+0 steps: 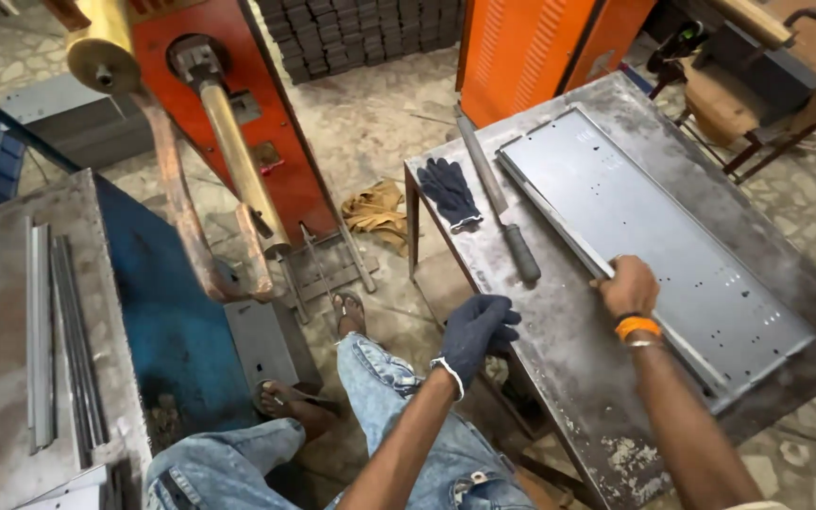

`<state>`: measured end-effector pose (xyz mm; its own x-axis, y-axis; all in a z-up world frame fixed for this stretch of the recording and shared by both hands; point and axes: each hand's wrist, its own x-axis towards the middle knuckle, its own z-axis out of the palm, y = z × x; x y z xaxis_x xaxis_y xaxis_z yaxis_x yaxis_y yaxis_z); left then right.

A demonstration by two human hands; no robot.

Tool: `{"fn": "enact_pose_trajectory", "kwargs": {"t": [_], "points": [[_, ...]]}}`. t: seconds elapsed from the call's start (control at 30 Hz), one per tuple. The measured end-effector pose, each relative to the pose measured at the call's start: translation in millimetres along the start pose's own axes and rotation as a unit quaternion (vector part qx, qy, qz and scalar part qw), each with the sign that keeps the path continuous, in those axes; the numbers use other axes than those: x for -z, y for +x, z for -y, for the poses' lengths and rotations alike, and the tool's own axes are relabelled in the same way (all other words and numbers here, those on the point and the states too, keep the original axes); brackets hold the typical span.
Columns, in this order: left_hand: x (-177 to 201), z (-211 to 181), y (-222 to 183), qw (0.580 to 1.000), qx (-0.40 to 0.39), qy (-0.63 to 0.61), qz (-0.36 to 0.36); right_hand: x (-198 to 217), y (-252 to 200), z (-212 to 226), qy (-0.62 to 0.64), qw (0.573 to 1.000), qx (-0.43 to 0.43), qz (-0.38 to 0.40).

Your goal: The recorder uses a spot welding machine to attach metal strips to larger metal panels.

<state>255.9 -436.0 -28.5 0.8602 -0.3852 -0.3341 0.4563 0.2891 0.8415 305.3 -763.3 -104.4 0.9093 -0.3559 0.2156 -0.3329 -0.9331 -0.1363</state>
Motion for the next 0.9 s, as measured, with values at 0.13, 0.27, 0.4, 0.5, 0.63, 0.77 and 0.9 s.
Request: {"fn": "enact_pose_trajectory", "kwargs": {"t": [0.13,0.27,0.4,0.5,0.63,0.77,0.9], "points": [[6,9,-3,1.0,0.014,-0.025,0.007,0,31,-15,0.027,0.979,-0.134,0.15],[11,7,-8,0.999,-0.004,-0.034,0.013,10,47,-31,0.021,0.979,-0.126,0.16],[8,1,-15,0.999,-0.001,-0.029,0.014,66,51,-32,-0.078,0.996,0.016,0.035],[1,-12,-22,1.0,0.003,-0.015,0.013,123,48,-21,-0.11,0.984,0.128,-0.063],[-8,-12,-22,1.0,-0.022,-0.004,0.018,213,14,25,-0.089,0.989,0.117,0.014],[-8,-10,-4,0.998,-0.039,-0.042,-0.02,278,-41,64,0.073,0.988,0.138,-0.003],[-1,-37,2,0.981,-0.154,-0.12,0.018,313,-71,101,0.232,0.963,0.131,-0.044]]}}
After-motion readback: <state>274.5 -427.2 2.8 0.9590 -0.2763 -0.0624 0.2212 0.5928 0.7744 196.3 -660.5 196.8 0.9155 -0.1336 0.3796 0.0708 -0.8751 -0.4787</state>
